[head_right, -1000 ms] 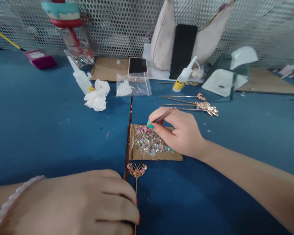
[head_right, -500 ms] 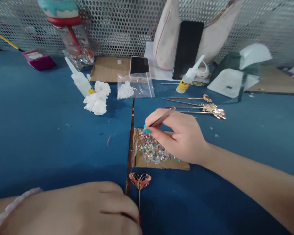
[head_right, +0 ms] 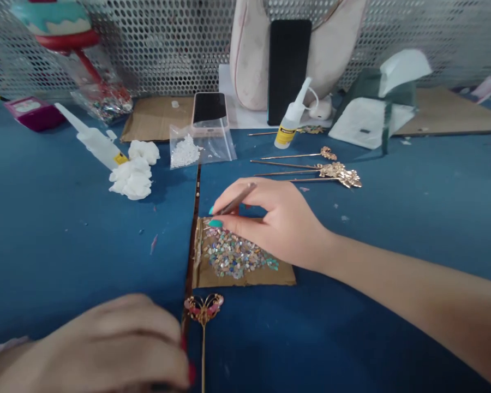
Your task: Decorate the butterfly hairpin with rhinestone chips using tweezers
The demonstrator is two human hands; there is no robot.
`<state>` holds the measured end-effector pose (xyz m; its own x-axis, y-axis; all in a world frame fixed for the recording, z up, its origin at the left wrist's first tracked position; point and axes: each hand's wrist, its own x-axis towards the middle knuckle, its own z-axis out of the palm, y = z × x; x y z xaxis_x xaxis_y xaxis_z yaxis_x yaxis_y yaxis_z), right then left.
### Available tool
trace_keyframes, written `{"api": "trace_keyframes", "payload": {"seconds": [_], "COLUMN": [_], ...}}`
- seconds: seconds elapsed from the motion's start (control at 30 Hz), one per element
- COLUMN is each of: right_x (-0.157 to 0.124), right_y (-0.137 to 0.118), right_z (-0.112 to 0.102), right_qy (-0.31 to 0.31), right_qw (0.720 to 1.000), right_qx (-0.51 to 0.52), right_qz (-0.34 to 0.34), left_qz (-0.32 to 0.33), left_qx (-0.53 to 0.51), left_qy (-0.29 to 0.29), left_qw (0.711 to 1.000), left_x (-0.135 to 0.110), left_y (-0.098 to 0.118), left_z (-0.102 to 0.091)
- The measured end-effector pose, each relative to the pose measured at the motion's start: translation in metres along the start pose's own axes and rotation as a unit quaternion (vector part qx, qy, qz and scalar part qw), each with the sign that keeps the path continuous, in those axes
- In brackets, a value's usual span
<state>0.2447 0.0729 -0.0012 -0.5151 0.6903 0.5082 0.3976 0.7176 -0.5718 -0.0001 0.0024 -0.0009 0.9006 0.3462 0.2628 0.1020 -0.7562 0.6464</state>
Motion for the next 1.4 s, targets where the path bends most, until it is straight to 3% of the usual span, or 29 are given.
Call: {"api": "trace_keyframes", "payload": {"seconds": [0.1, 0.17, 0.27, 0.73, 0.97, 1.4], "right_x": [-0.001, -0.001, -0.001, 0.0, -0.004, -0.007], "right_y": [0.002, 0.002, 0.001, -0.006, -0.007, -0.005], "right_z": [0.002, 0.003, 0.003, 0.0, 0.001, 0.002], "right_qy": [0.013, 0.012, 0.0, -0.023, -0.021, -0.026], "right_qw": [0.999, 0.998, 0.998, 0.998, 1.0, 0.998], "right_qx": [0.022, 0.026, 0.033, 0.011, -0.001, 0.014], "right_qz": [0.038, 0.053, 0.058, 0.056, 0.006, 0.054], "left_qz": [-0.068, -0.115, -0.137, -0.148, -0.149, -0.163], "left_qx": [0.113, 0.194, 0.262, 0.218, 0.212, 0.206], "left_qy": [0.083, 0.077, 0.061, 0.07, 0.074, 0.071], "left_qw": [0.988, 0.971, 0.953, 0.962, 0.963, 0.962], "left_x": [0.005, 0.007, 0.011, 0.013, 0.01, 0.008], "left_y": [-0.005, -0.01, -0.017, -0.017, -0.016, -0.016], "left_z": [-0.007, -0.01, -0.011, -0.013, -0.012, -0.013]}}
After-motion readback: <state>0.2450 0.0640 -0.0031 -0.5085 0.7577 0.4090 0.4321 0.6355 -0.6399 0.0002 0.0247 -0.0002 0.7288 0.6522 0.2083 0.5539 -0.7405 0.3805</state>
